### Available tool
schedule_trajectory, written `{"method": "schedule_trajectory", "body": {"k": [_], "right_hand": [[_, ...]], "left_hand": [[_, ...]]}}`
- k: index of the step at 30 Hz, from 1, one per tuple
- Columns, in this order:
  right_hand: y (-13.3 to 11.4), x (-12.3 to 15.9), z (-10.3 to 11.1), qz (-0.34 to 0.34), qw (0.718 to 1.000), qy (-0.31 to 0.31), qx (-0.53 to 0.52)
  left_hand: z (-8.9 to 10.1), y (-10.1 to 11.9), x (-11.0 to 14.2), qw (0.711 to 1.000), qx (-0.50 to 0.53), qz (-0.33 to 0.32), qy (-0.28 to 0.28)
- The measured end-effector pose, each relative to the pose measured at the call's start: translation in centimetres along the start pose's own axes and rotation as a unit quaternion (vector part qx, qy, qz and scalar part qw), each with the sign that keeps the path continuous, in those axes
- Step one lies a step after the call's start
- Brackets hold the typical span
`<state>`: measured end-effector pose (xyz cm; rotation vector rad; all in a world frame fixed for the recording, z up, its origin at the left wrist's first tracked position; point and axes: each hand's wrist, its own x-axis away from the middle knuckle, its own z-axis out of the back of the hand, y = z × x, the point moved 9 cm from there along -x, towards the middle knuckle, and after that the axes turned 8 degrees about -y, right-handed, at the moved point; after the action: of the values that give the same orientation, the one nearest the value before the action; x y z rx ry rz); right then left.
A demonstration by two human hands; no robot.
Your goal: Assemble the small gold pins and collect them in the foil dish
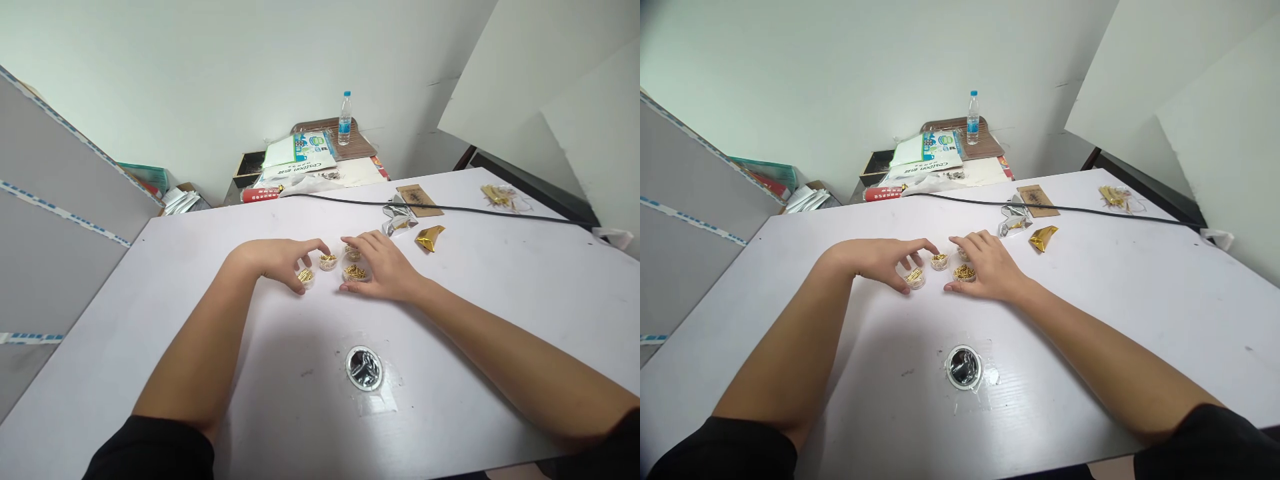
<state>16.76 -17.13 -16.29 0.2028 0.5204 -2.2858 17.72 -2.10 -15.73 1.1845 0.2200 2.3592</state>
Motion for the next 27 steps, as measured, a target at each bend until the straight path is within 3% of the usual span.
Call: {"method": "schedule_trajectory", "body": {"k": [6,12,17,27], "right_hand": [[0.3,0.0,-0.3,-0.019,1.0,-0.01,-0.007],[0.1,-0.3,-0.9,-0.085,0.996,-0.008,0.04],[-0.2,-0.3,-0.9,-0.118,0.992,-0.013,0.05],[-1.2,0.0,-0.9,-0.115,0.993,-0.015,0.032]], "left_hand": [[0.1,-0.3,0.0,1.0,-0.007,0.001,0.005],[0.7,-0.8,1.1,1.0,0.007,0.004,0.017],[1.5,-2.6,1.9,0.997,0.027,0.057,0.049],[1.9,-3.9,1.0,0.996,0.027,0.057,0.069]]}}
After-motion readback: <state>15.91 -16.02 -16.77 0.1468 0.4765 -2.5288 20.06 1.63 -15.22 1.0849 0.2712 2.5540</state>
